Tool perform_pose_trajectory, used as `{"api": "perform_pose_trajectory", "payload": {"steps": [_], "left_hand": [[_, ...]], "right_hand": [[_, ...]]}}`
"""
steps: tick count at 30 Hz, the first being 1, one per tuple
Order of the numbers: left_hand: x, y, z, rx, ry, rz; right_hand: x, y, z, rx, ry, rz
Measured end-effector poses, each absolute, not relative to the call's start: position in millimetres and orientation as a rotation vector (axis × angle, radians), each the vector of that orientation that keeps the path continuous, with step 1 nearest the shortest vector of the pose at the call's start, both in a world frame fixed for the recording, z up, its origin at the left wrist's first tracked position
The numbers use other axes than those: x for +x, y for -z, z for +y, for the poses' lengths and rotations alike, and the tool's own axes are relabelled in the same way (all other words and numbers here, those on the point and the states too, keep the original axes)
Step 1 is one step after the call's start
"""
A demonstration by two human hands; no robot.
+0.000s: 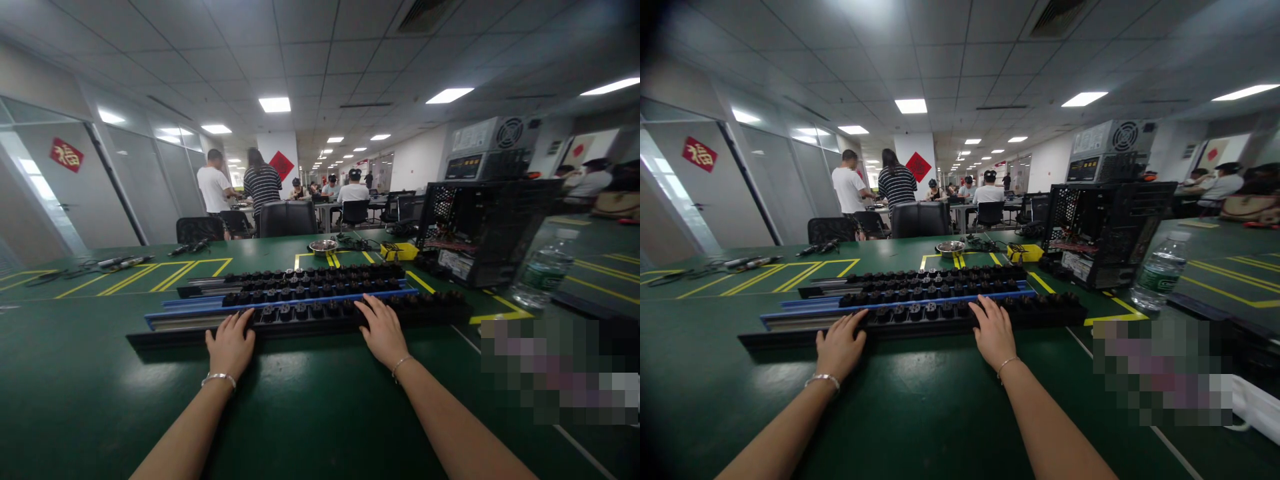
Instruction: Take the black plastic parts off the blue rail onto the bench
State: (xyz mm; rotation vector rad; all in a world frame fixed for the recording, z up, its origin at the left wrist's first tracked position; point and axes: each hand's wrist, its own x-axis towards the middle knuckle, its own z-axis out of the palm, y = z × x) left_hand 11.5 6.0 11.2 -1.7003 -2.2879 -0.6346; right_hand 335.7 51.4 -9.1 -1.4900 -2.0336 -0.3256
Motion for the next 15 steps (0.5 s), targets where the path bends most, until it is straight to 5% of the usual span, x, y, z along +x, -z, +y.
{"api": "perform_pose_trajectory", "payload": {"steps": [15], "left_hand": [[4.4, -9.3, 7.8, -1.673, 0.650, -2.304]], "right_hand": [[335.3, 5.3, 49.4, -1.511, 0.273, -2.050]]}}
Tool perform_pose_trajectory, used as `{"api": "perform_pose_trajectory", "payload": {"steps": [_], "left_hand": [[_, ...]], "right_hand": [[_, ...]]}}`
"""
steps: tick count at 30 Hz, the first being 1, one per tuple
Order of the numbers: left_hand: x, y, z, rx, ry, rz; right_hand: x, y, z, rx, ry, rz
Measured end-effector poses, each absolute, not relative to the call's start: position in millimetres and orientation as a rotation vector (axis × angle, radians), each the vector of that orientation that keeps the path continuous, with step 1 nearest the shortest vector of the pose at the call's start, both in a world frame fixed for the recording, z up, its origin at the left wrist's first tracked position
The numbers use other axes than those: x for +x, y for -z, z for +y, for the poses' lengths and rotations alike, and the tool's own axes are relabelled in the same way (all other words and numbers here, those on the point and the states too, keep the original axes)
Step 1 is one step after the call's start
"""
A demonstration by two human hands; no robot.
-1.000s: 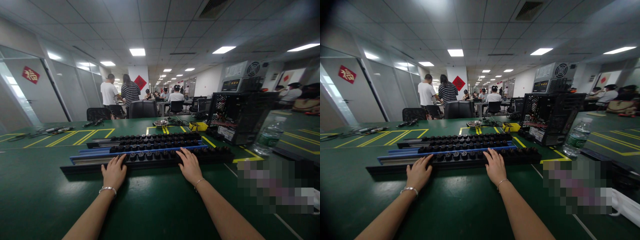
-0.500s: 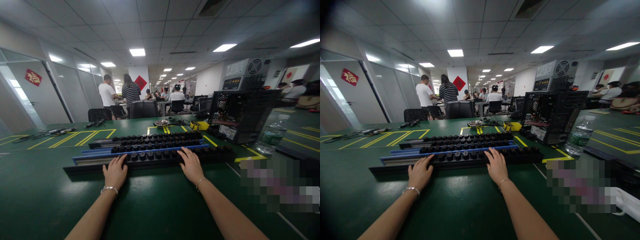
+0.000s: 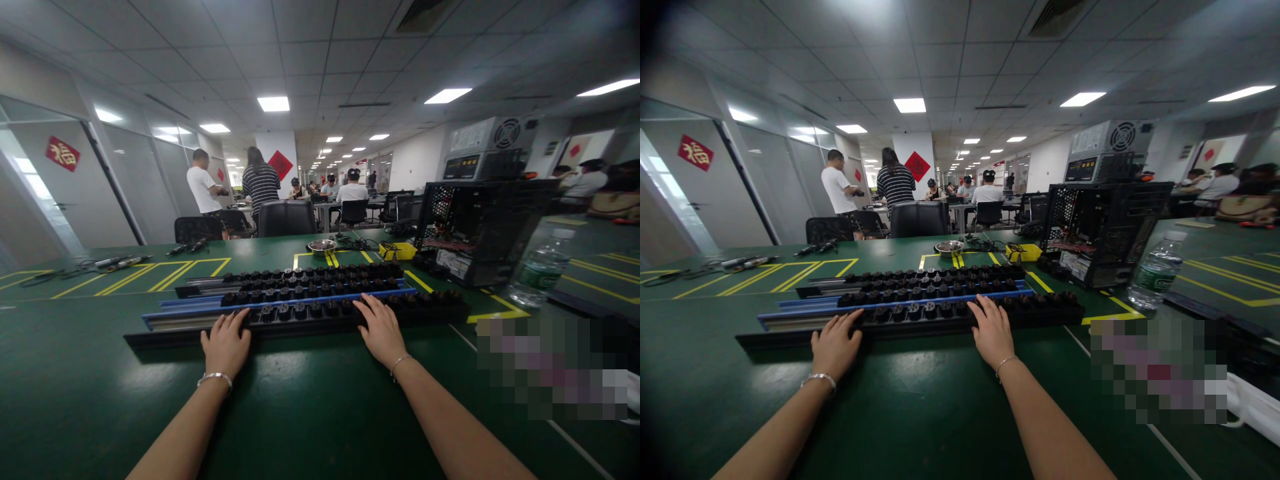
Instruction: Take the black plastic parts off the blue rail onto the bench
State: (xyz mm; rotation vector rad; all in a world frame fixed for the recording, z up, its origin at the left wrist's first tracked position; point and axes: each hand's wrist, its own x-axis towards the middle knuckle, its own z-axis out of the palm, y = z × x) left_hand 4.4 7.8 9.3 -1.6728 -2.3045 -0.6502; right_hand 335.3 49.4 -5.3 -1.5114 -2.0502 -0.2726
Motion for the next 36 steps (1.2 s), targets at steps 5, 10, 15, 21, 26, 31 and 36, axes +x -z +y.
{"api": "perform_pose_trajectory", "payload": {"steps": [5, 10, 15, 21, 26, 31, 36], "left_hand": [[2.5, -9.2, 8.2, -1.661, 0.667, -2.334], [2.4, -9.1, 8.8, -1.644, 0.650, -2.346], [2.4, -9.0, 8.3, -1.617, 0.635, -2.329], [0.8, -9.0, 8.3, -1.616, 0.643, -2.316], [-0.6, -9.5, 7.8, -1.610, 0.656, -2.320], [-1.3, -10.0, 7.9, -1.596, 0.677, -2.340], [-2.9, -10.7, 8.3, -1.582, 0.700, -2.371]], "right_hand": [[336.1, 5.1, 49.7, -1.509, 0.263, -2.057], [336.1, 6.4, 50.3, -1.509, 0.272, -2.050], [335.6, 8.0, 51.3, -1.505, 0.290, -2.043], [336.0, 6.9, 51.6, -1.500, 0.269, -2.054], [335.8, 6.5, 50.8, -1.507, 0.272, -2.049], [336.0, 6.7, 50.8, -1.501, 0.260, -2.050], [336.3, 6.6, 50.9, -1.505, 0.258, -2.053]]}}
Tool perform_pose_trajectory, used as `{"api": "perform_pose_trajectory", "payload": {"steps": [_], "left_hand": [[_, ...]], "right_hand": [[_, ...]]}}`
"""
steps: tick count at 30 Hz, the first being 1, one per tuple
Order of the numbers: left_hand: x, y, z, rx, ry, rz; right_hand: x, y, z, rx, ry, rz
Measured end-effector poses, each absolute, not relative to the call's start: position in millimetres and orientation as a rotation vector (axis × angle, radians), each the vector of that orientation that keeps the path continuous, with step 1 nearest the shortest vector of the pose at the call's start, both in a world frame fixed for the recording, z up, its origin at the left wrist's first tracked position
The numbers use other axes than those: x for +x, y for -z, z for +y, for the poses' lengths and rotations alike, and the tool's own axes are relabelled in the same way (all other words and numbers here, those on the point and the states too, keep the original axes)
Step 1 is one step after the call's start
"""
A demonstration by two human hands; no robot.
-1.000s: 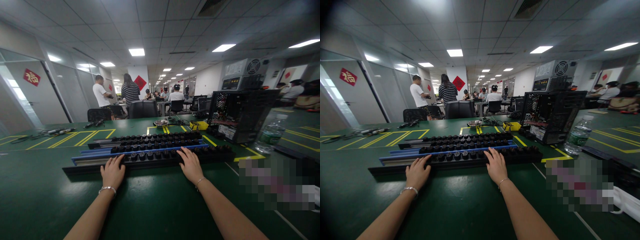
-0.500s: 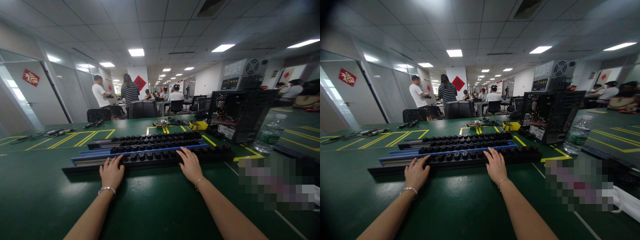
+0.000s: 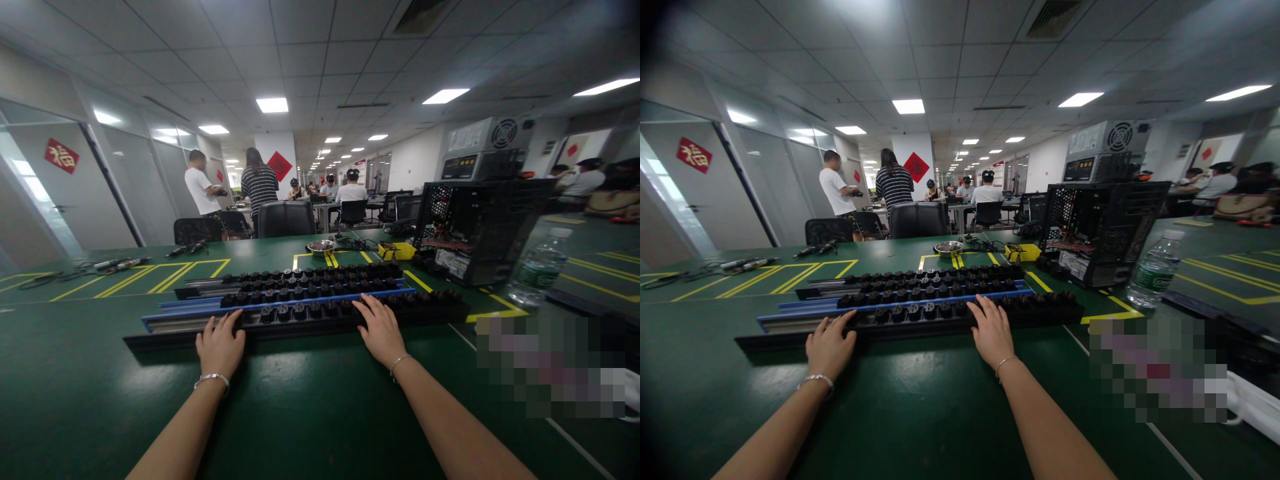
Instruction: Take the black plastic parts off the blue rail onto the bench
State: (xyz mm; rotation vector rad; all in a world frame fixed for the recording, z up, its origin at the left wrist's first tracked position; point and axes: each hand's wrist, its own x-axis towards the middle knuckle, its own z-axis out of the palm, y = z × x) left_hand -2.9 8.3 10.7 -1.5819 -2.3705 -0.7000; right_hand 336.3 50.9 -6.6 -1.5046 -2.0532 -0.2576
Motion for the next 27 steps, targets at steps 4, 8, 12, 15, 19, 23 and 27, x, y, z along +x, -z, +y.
{"api": "perform_pose_trajectory", "payload": {"steps": [4, 8, 12, 15, 19, 23, 27], "left_hand": [[-3.9, -10.8, 8.1, -1.574, 0.702, -2.377], [-4.1, -11.0, 7.8, -1.562, 0.709, -2.384], [-4.8, -10.9, 8.3, -1.551, 0.706, -2.390], [-5.8, -10.7, 8.7, -1.547, 0.702, -2.392], [-6.6, -11.0, 8.5, -1.544, 0.697, -2.388], [-6.8, -11.6, 8.1, -1.541, 0.706, -2.399], [-7.2, -12.0, 8.0, -1.541, 0.731, -2.402]], "right_hand": [[335.4, 5.0, 49.4, -1.512, 0.261, -2.048], [334.8, 4.3, 48.2, -1.512, 0.270, -2.044], [335.1, 5.8, 49.3, -1.506, 0.264, -2.044], [335.6, 6.4, 50.0, -1.506, 0.261, -2.045], [335.6, 5.2, 49.4, -1.511, 0.259, -2.045], [335.3, 4.1, 48.8, -1.515, 0.251, -2.046], [335.5, 4.2, 48.8, -1.518, 0.242, -2.051]]}}
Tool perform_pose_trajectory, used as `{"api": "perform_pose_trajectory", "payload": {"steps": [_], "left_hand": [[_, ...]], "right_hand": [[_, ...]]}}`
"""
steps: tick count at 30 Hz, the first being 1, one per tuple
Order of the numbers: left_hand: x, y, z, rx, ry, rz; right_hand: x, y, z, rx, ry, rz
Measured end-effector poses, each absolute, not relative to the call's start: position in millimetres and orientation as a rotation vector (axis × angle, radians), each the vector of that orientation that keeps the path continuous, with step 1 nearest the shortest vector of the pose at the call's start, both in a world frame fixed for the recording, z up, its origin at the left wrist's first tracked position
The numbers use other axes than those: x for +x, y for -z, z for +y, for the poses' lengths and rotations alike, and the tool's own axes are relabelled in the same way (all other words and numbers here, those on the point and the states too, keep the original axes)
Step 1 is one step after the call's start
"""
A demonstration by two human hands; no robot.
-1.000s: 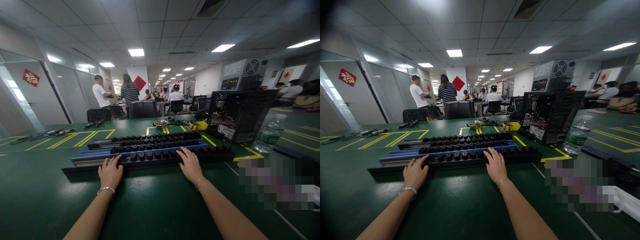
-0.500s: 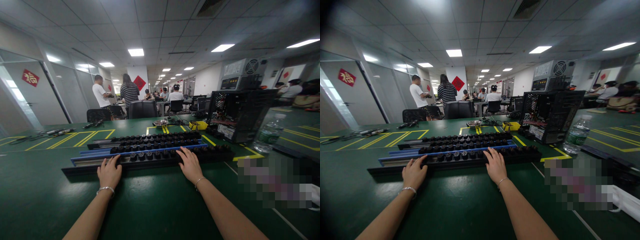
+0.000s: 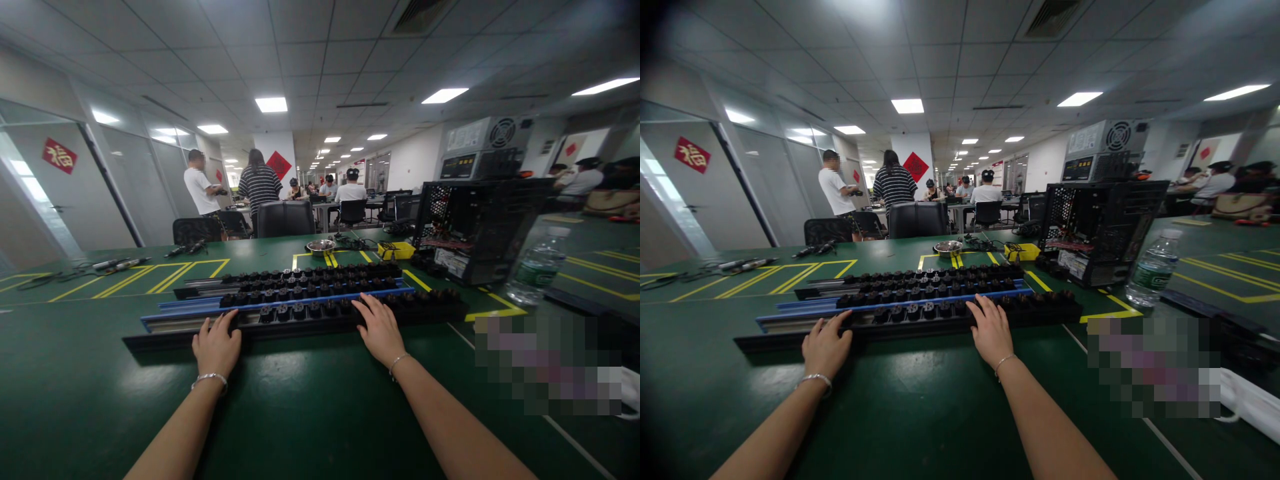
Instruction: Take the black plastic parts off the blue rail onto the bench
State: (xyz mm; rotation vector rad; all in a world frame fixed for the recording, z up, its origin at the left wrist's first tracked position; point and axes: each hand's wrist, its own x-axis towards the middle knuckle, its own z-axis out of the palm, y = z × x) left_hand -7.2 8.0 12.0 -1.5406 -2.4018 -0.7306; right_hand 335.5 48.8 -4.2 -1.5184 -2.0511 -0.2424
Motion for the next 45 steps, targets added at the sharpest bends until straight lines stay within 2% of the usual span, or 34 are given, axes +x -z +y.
{"api": "perform_pose_trajectory", "payload": {"steps": [31, 45], "left_hand": [[-10.2, -11.3, 10.6, -1.477, 0.877, -2.422], [-22.7, -2.8, 17.0, -1.632, 0.802, -2.163]], "right_hand": [[336.3, 7.5, 51.0, -1.490, 0.273, -2.044], [337.2, 6.5, 51.6, -1.472, 0.283, -2.039]]}}
